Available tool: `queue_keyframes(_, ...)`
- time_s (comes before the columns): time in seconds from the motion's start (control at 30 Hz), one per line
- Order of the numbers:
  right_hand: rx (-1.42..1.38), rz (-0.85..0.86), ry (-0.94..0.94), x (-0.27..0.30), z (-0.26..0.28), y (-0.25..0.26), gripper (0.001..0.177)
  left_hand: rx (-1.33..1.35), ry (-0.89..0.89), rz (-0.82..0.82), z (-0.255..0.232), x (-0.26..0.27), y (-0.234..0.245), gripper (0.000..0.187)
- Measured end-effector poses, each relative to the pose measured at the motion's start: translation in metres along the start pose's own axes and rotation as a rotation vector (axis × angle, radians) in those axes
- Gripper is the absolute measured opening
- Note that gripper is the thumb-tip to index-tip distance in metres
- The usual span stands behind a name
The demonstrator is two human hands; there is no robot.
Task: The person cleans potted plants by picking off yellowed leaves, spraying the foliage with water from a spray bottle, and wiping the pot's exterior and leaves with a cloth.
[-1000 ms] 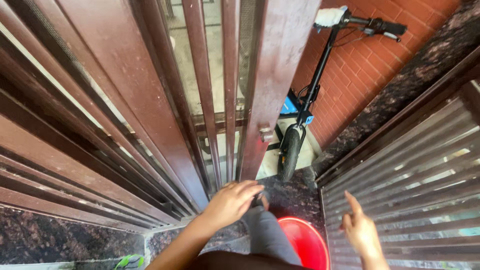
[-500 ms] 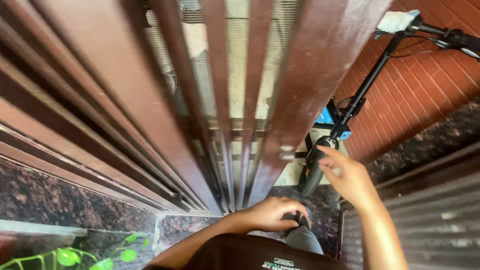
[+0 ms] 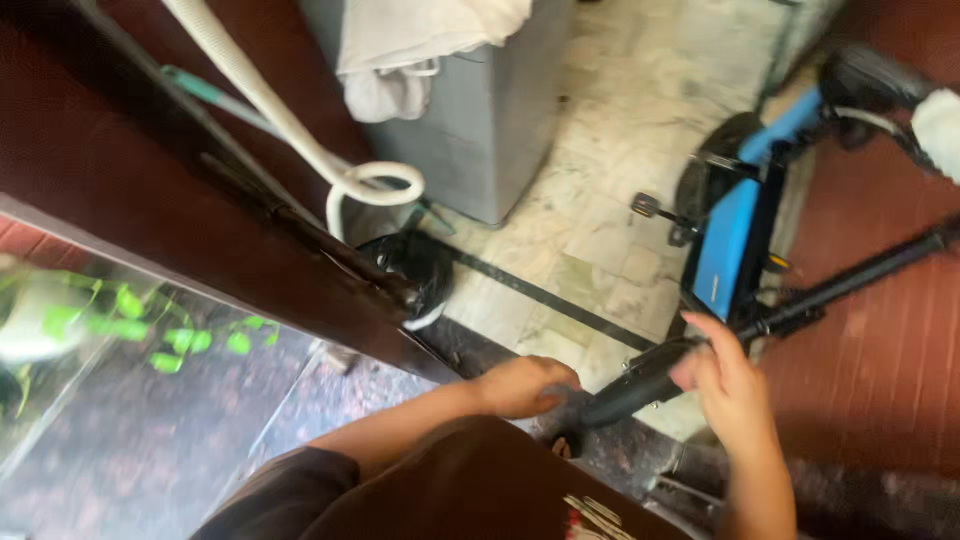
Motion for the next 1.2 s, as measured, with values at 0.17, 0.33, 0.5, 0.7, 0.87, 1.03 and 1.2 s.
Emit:
queue_keyframes(0.17, 0.358, -0.022, -0.209, 0.012, -0.058, 0.065, 0.051, -0.411, 0.296, 0.212, 0.012, -0.034, -0.009, 0.033)
queue_keyframes(0.33, 0.192, 0.153, -0.213, 0.006, -0.099, 0.089, 0.059, -0.356, 0.494, 0.365, 0.038, -0.046, -0.037, 0.039)
queue_keyframes(0.5, -0.010, 0.190, -0.107, -0.025, -0.113, 0.089, 0.050, -0.325, 0.573, 0.346, 0.085, -0.075, -0.057, 0.038)
queue_keyframes(0.7, 0.005, 0.181, -0.123, -0.064, -0.152, 0.107, 0.033, -0.317, 0.554, 0.331, 0.159, -0.132, -0.063, 0.037)
queue_keyframes(0.87, -0.203, 0.225, -0.476, -0.114, -0.203, 0.074, 0.051, -0.282, 0.612, 0.470, 0.242, -0.155, -0.054, 0.033)
queue_keyframes(1.03, 0.041, 0.188, -0.026, -0.191, -0.203, 0.035, 0.056, -0.262, 0.616, 0.521, 0.307, -0.200, -0.021, 0.029)
queue_keyframes(1.2, 0.048, 0.329, -0.606, -0.310, -0.111, -0.003, 0.056, -0.139, 0.485, 0.227, 0.355, -0.270, 0.055, 0.029)
Point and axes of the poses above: each hand's wrist, its own x-axis away from the middle knuckle, its own y-axis out of the back of the hand, z = x × y, the point moved 1 cm from there along -x, towards the middle knuckle, and after that the axes turned 7 degrees about -x, right-handed, at the moved point
